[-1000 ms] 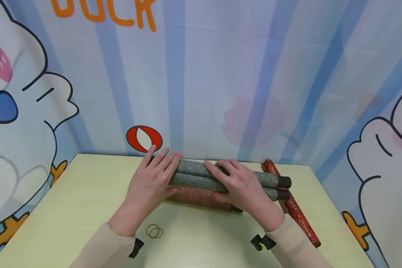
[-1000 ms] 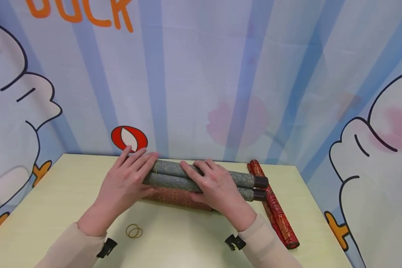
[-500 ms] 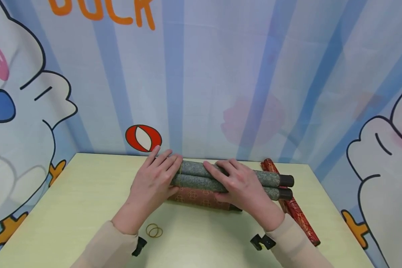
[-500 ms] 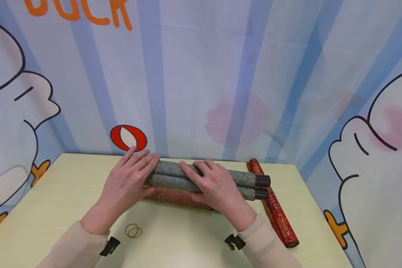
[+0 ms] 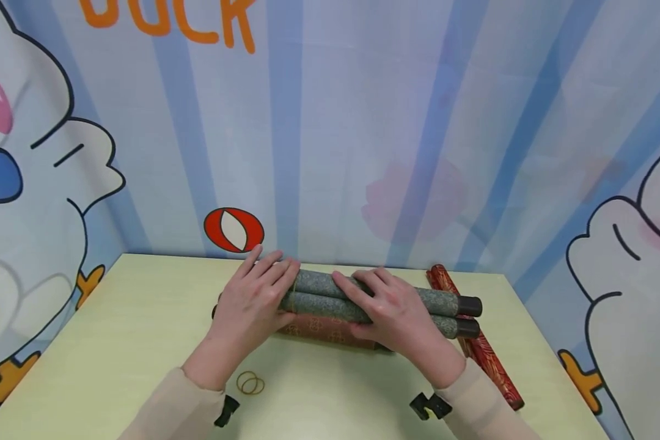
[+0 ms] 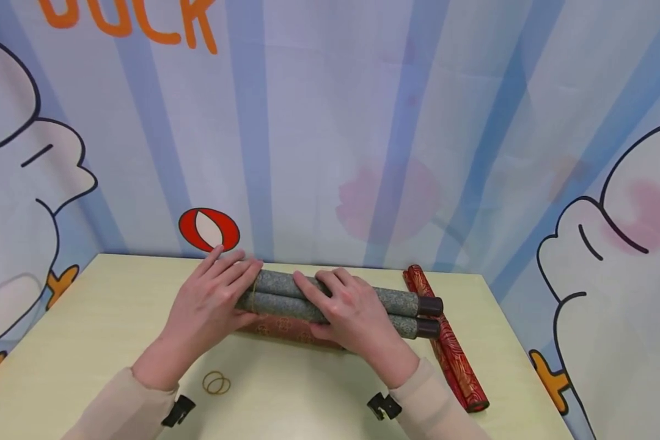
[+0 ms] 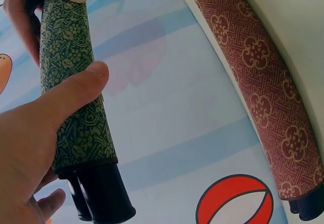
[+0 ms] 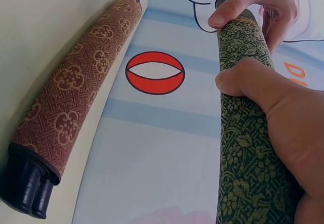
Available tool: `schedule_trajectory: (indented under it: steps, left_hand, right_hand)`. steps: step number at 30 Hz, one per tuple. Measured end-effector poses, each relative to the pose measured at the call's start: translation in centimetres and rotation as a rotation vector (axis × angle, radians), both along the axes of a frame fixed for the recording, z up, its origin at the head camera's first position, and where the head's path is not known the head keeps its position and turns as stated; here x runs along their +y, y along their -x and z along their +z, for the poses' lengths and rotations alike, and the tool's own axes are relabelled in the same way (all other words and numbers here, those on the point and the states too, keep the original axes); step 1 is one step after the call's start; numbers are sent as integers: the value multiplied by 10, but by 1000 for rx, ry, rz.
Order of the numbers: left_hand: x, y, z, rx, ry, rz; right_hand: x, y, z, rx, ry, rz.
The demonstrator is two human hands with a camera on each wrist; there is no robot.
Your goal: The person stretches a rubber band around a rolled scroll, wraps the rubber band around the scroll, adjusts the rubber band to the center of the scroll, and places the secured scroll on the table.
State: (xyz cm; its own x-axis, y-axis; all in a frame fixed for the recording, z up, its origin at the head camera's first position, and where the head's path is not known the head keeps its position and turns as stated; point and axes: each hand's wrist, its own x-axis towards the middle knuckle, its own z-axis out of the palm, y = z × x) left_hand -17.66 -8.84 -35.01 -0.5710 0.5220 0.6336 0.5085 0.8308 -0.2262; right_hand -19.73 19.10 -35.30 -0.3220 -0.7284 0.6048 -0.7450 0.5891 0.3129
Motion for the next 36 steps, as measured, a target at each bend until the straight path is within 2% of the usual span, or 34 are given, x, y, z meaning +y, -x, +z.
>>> schedule_trajectory:
  steps: [11, 16, 24, 28, 36]
  left_hand:
    - [5, -2, -8, 11, -14, -28]
    - [5, -3, -7, 19, -16, -41]
    - [-6, -6, 3, -60, 12, -1]
    - [-4, -6, 3, -100, 17, -15]
    - [7, -6, -1, -93, -14, -37]
  right_hand:
    - [-1, -5, -3, -6, -25, -14]
    - [-3, -4, -1, -13, -32, -15]
    - [2, 0, 1, -12, -42, 3]
    - [5, -2, 2, -10, -45, -2]
    - [4, -9, 1, -15, -33, -14]
